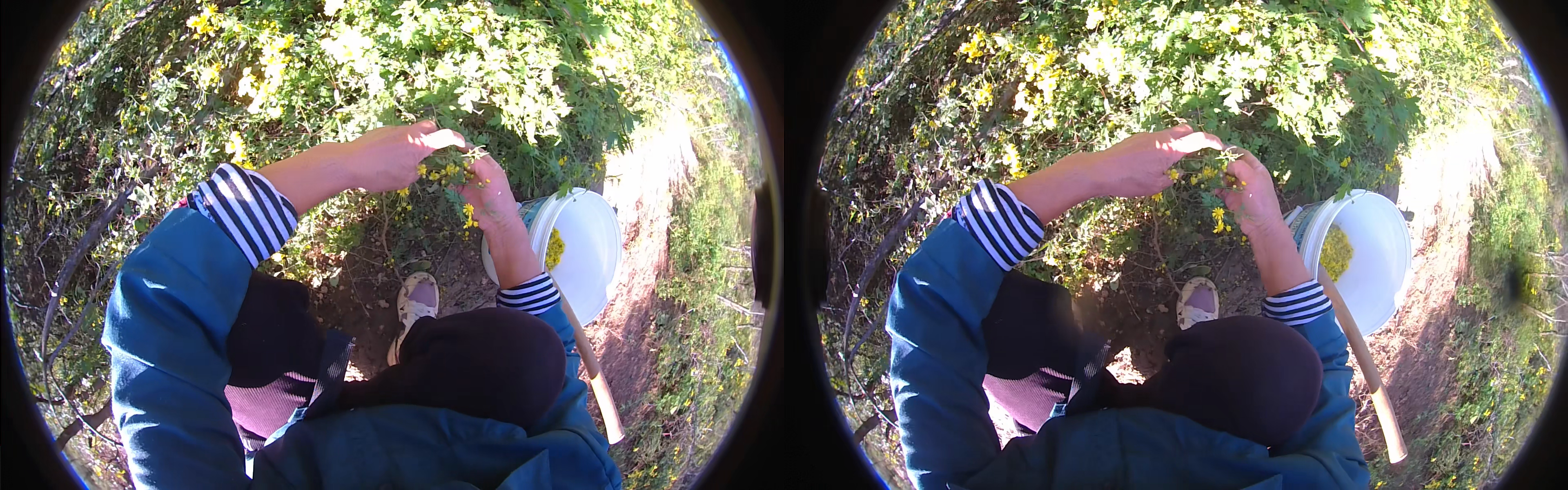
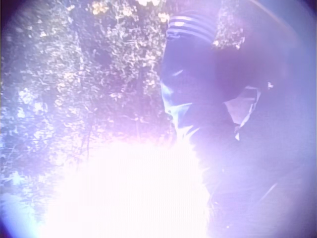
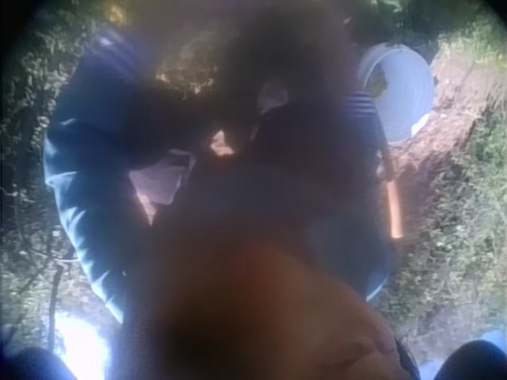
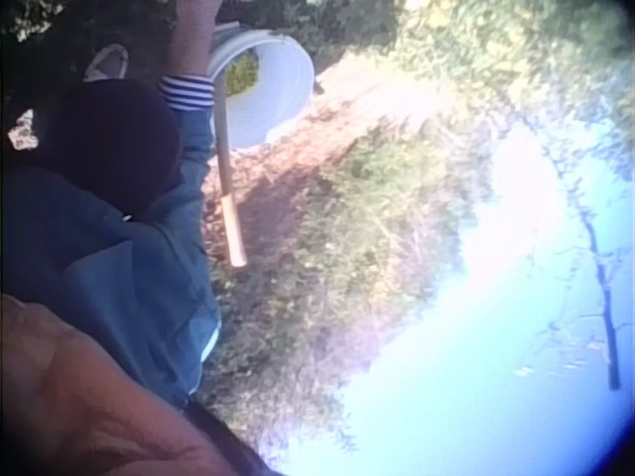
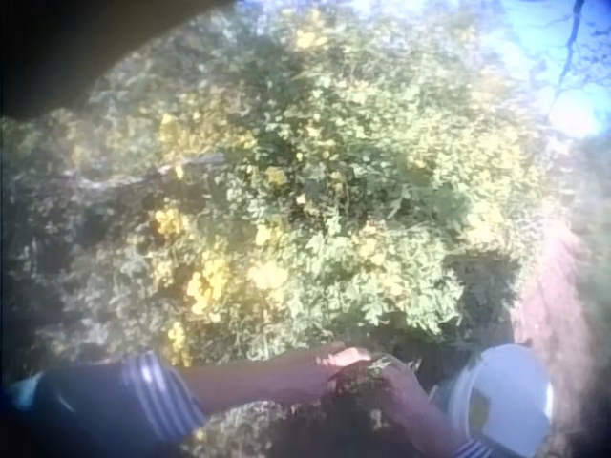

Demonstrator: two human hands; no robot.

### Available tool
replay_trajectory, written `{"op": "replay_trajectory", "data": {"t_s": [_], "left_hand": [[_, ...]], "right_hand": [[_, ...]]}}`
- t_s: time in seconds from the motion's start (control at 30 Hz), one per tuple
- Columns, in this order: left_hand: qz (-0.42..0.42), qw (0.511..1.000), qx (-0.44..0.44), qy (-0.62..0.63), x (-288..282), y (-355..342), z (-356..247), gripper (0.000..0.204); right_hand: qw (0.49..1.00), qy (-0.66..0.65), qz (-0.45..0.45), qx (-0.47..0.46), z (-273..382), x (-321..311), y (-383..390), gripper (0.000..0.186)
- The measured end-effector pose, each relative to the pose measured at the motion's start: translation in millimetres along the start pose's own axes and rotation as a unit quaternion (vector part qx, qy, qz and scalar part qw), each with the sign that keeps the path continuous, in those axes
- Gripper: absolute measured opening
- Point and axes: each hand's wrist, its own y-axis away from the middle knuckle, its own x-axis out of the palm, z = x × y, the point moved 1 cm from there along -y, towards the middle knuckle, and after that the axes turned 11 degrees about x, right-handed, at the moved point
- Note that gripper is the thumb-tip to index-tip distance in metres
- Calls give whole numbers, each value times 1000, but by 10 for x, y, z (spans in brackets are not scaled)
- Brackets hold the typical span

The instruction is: The person picks yellow flowers from a bush by hand and places them into a white bucket. They repeatedly reach into the bush, pluck flowers, and deposit them into the bucket.

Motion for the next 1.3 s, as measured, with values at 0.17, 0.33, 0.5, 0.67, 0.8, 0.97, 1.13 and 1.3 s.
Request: {"op": "replay_trajectory", "data": {"t_s": [0.17,0.33,0.5,0.67,0.8,0.97,1.13,1.3], "left_hand": [[-26,995,48,86,-11,-9,3,13],[-53,994,46,85,-21,54,10,19],[-105,988,103,50,-112,72,1,33],[-3,976,-38,216,-126,-9,3,59],[32,990,-1,140,-111,-14,-2,68],[122,992,24,6,-202,141,55,62],[173,984,7,-29,-273,254,16,67],[65,996,54,-31,-321,270,-113,74]], "right_hand": [[987,-57,-95,114,-62,70,-83,24],[993,-14,-13,118,-6,63,-132,21],[991,-109,25,71,39,52,-105,18],[988,-98,112,33,11,158,-68,21],[995,-84,62,8,-39,72,-121,20],[972,-228,45,-30,45,-365,-219,25],[956,-257,133,-54,117,-486,-208,25],[916,-330,224,-34,76,-452,-171,20]]}}
